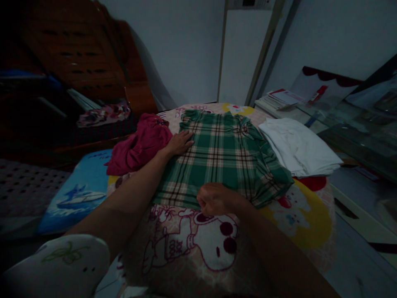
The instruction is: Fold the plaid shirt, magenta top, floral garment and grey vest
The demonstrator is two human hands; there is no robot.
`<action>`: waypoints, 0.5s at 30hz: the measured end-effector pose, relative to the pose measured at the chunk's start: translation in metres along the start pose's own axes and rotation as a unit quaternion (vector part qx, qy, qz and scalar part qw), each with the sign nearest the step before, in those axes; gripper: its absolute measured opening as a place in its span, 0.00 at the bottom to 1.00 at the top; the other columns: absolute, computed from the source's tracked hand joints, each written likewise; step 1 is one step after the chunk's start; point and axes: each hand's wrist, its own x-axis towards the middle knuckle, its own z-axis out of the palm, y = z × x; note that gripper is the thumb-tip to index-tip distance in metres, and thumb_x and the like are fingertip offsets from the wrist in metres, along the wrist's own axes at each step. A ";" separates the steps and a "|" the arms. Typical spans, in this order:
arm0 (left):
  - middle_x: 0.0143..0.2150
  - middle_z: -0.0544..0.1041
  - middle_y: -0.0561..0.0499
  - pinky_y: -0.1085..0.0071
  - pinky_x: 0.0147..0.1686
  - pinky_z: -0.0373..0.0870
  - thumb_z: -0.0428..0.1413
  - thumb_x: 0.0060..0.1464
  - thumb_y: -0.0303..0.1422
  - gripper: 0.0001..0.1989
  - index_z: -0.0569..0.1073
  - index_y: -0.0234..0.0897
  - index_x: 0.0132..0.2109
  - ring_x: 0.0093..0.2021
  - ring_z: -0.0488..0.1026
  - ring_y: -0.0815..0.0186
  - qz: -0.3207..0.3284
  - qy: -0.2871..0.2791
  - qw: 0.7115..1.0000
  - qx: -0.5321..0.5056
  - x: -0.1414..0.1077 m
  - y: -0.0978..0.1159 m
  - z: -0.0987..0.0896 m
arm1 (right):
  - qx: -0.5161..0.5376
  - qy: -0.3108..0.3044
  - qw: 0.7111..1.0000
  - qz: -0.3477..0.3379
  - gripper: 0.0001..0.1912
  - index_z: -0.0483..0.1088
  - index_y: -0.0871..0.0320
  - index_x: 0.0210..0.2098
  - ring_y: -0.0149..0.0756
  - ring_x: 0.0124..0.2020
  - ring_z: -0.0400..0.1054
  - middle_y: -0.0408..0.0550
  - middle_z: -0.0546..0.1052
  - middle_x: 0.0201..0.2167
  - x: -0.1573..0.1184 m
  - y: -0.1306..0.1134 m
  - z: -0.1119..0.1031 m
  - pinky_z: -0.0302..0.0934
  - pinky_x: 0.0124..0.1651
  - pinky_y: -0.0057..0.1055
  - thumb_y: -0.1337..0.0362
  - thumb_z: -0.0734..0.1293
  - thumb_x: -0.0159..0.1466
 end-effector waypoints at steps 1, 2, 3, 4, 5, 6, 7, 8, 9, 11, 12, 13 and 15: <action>0.69 0.58 0.40 0.52 0.62 0.56 0.42 0.67 0.42 0.26 0.58 0.37 0.68 0.67 0.57 0.52 0.001 0.001 1.000 0.000 0.000 0.000 0.000 | -0.012 0.000 1.000 0.003 0.04 0.73 0.61 0.20 0.26 0.22 0.58 0.40 0.69 0.19 0.000 0.000 0.000 0.45 0.26 0.26 0.74 0.68 0.48; 0.69 0.59 0.40 0.52 0.62 0.56 0.42 0.67 0.42 0.26 0.58 0.37 0.67 0.67 0.57 0.52 0.003 0.001 1.000 0.000 0.000 0.001 -0.001 | -0.018 0.000 1.000 0.003 0.05 0.73 0.61 0.19 0.26 0.23 0.58 0.40 0.69 0.19 -0.001 0.000 0.000 0.45 0.26 0.26 0.74 0.68 0.48; 0.68 0.59 0.40 0.52 0.62 0.56 0.42 0.67 0.42 0.26 0.58 0.37 0.67 0.67 0.57 0.53 0.004 0.002 1.000 -0.001 -0.001 0.001 -0.001 | -0.016 0.000 1.000 0.000 0.05 0.72 0.61 0.19 0.26 0.23 0.58 0.40 0.68 0.19 -0.001 0.001 0.000 0.45 0.27 0.27 0.73 0.69 0.49; 0.68 0.59 0.40 0.52 0.62 0.56 0.42 0.67 0.42 0.26 0.58 0.36 0.67 0.67 0.57 0.53 0.004 0.002 1.000 -0.001 -0.001 0.001 -0.001 | -0.005 0.002 1.000 -0.002 0.05 0.72 0.61 0.19 0.26 0.23 0.58 0.39 0.68 0.19 -0.001 0.001 -0.001 0.45 0.27 0.26 0.72 0.70 0.51; 0.68 0.59 0.40 0.53 0.62 0.56 0.42 0.67 0.42 0.26 0.58 0.37 0.67 0.67 0.56 0.53 0.003 0.002 1.000 -0.002 -0.001 0.001 -0.001 | 0.015 0.011 1.000 -0.002 0.06 0.72 0.61 0.20 0.26 0.23 0.58 0.39 0.68 0.19 0.000 0.001 -0.001 0.45 0.27 0.26 0.69 0.70 0.53; 0.69 0.58 0.40 0.53 0.62 0.56 0.42 0.67 0.42 0.27 0.58 0.37 0.68 0.67 0.56 0.53 0.001 0.002 1.000 -0.002 -0.001 0.001 -0.002 | 0.042 0.028 0.999 0.001 0.07 0.72 0.61 0.21 0.26 0.23 0.59 0.38 0.68 0.19 0.002 0.000 0.000 0.45 0.27 0.26 0.67 0.71 0.55; 0.69 0.58 0.40 0.52 0.62 0.56 0.42 0.67 0.42 0.27 0.57 0.37 0.68 0.68 0.55 0.53 0.002 0.002 1.000 -0.003 -0.001 0.001 -0.002 | 0.071 0.046 0.996 0.005 0.08 0.72 0.60 0.23 0.25 0.23 0.59 0.38 0.68 0.19 0.004 -0.001 0.001 0.46 0.27 0.26 0.65 0.70 0.57; 0.69 0.58 0.40 0.52 0.62 0.56 0.42 0.67 0.42 0.27 0.57 0.37 0.68 0.68 0.55 0.53 0.003 0.001 1.000 -0.003 -0.001 0.001 -0.002 | 0.101 0.063 0.993 0.011 0.07 0.73 0.60 0.25 0.25 0.23 0.59 0.38 0.69 0.20 0.007 -0.002 0.003 0.46 0.28 0.25 0.64 0.69 0.59; 0.69 0.57 0.40 0.52 0.62 0.56 0.42 0.67 0.42 0.27 0.57 0.37 0.68 0.68 0.55 0.53 0.005 0.000 1.000 -0.003 -0.001 0.000 -0.002 | 0.122 0.076 0.990 0.014 0.07 0.73 0.60 0.27 0.25 0.23 0.60 0.38 0.69 0.20 0.010 -0.005 0.006 0.47 0.28 0.25 0.65 0.68 0.60; 0.69 0.58 0.40 0.52 0.62 0.56 0.42 0.67 0.41 0.26 0.57 0.37 0.68 0.68 0.55 0.53 0.008 0.000 1.000 -0.004 -0.001 0.000 -0.001 | 0.121 0.091 0.988 0.000 0.05 0.72 0.60 0.29 0.26 0.24 0.60 0.39 0.70 0.21 0.016 -0.010 0.014 0.47 0.29 0.25 0.67 0.66 0.60; 0.69 0.58 0.41 0.52 0.63 0.56 0.42 0.67 0.41 0.26 0.57 0.37 0.68 0.68 0.55 0.53 0.008 0.000 1.000 -0.004 -0.001 0.000 -0.001 | 0.103 0.092 0.990 -0.013 0.04 0.72 0.60 0.29 0.26 0.25 0.60 0.39 0.70 0.22 0.018 -0.013 0.018 0.46 0.29 0.25 0.68 0.66 0.60; 0.69 0.58 0.41 0.51 0.63 0.56 0.42 0.67 0.42 0.26 0.57 0.37 0.68 0.68 0.55 0.53 0.007 0.000 1.000 -0.005 -0.001 0.001 0.000 | 0.079 0.089 0.993 -0.024 0.03 0.72 0.60 0.29 0.27 0.25 0.59 0.40 0.70 0.22 0.020 -0.016 0.021 0.46 0.29 0.26 0.69 0.66 0.59; 0.70 0.57 0.41 0.50 0.63 0.55 0.42 0.67 0.41 0.27 0.57 0.37 0.68 0.69 0.54 0.53 0.002 -0.001 1.000 -0.006 0.000 0.001 0.000 | 0.047 0.083 0.995 -0.042 0.02 0.72 0.59 0.29 0.28 0.26 0.59 0.40 0.70 0.23 0.021 -0.020 0.027 0.45 0.30 0.26 0.68 0.67 0.58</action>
